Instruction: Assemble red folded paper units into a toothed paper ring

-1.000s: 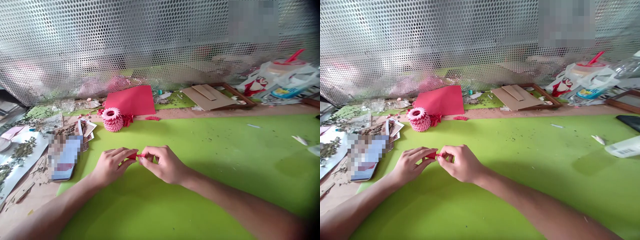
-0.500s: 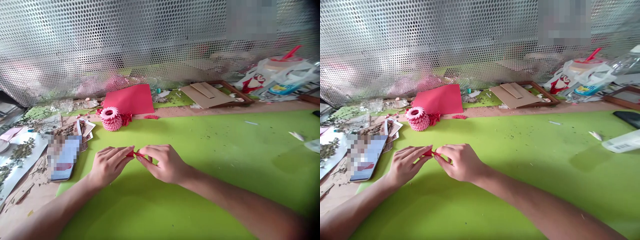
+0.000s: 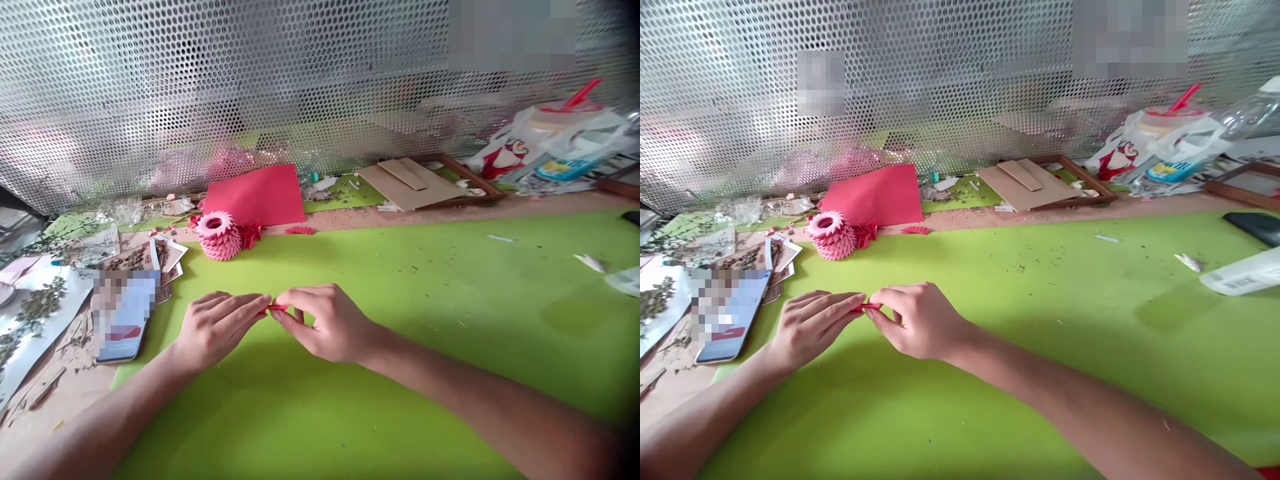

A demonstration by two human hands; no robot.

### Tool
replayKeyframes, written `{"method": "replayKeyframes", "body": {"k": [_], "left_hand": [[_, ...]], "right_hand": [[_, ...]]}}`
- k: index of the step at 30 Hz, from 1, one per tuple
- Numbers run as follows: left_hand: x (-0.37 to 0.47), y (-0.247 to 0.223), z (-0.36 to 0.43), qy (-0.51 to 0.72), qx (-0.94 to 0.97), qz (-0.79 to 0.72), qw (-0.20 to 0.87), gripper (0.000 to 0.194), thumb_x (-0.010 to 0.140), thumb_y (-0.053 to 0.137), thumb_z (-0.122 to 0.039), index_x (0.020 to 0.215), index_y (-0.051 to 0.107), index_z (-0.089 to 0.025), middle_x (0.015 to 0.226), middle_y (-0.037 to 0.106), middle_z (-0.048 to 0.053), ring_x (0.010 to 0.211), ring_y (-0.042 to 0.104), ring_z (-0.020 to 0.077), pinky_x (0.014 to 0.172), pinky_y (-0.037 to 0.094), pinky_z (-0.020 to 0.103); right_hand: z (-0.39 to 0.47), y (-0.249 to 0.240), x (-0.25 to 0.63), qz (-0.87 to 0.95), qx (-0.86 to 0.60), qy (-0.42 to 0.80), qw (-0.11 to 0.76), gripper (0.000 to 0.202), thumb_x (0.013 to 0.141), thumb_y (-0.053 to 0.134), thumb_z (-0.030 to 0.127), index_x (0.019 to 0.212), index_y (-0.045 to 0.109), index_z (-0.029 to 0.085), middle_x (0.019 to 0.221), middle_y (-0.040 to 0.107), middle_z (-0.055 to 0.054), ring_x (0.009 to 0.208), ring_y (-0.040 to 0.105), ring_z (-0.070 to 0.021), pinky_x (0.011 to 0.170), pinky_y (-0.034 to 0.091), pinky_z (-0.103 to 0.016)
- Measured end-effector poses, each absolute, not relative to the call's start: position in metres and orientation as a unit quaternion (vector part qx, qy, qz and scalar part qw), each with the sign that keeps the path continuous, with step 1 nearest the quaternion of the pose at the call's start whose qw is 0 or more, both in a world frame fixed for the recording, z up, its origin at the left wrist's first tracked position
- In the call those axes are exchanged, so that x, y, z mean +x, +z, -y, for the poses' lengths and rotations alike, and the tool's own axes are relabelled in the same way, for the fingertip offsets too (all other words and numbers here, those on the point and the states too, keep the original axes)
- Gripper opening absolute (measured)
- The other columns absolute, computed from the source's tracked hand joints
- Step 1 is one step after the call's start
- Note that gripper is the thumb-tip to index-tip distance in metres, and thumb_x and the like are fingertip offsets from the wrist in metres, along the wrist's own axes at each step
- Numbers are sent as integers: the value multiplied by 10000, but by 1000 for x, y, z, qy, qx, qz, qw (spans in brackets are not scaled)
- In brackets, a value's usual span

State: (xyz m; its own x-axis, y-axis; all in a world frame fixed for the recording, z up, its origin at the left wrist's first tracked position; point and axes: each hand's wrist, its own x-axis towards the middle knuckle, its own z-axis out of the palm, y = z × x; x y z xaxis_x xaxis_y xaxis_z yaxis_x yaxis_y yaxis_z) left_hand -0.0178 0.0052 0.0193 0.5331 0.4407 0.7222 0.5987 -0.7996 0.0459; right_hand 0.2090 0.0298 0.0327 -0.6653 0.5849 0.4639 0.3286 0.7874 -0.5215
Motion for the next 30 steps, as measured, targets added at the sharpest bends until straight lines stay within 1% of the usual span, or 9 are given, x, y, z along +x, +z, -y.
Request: {"method": "replayKeyframes", "body": {"k": [3,6,9,11,18,21,23,26,30], "left_hand": [[-17,20,-5,-379,-869,300,106,330,881,710,-147,1201,627,-152,969,790,40,710,727,120,691,544,246],[-18,19,-5,-368,-873,299,111,374,876,719,-163,1233,611,-145,975,789,44,700,719,121,688,544,251],[-19,17,-5,-354,-882,293,110,389,877,718,-175,1248,605,-151,988,787,39,703,717,126,692,550,262],[-20,16,-6,-346,-886,291,107,365,885,707,-185,1236,612,-154,981,787,34,703,719,133,686,552,271],[-17,16,-5,-305,-894,313,97,261,951,616,-218,1208,630,-178,1003,784,26,709,725,145,650,539,278],[-16,16,-4,-319,-882,334,92,251,942,635,-233,1187,640,-179,974,786,15,675,718,135,634,530,272],[-16,16,-4,-334,-873,344,87,248,933,650,-233,1174,646,-178,945,788,14,663,716,131,626,526,264],[-16,15,-4,-361,-865,342,61,242,922,665,-223,1160,654,-180,934,790,25,680,727,129,634,536,241],[-15,12,-5,-435,-821,366,-48,216,897,693,-215,1109,676,-176,905,790,33,671,730,116,643,570,197]], "right_hand": [[-30,34,209,887,-260,209,321,179,959,560,241,891,681,129,694,693,-32,516,565,-106,523,395,-230],[-31,37,208,859,-285,301,301,204,967,558,275,909,688,129,682,689,-26,516,574,-100,507,395,-211],[-32,40,209,824,-318,395,253,253,966,559,320,837,687,144,638,671,-11,510,557,-97,485,385,-197],[-34,41,209,812,-334,424,223,302,968,553,356,786,677,149,621,661,-7,494,530,-92,472,372,-194],[-40,42,214,821,-351,421,161,340,963,550,392,741,658,158,584,623,11,444,450,-81,436,312,-206],[-42,41,215,835,-348,402,145,322,954,571,380,738,667,161,591,636,6,458,469,-90,455,326,-214],[-42,40,214,852,-337,369,158,284,947,588,342,748,671,156,616,652,-8,497,510,-105,487,350,-222],[-39,40,212,867,-309,329,210,225,957,575,286,821,682,141,676,675,-29,551,558,-119,525,380,-230],[-32,43,211,874,-270,300,270,202,977,542,252,897,686,135,688,672,-19,539,556,-105,529,384,-227]]}}
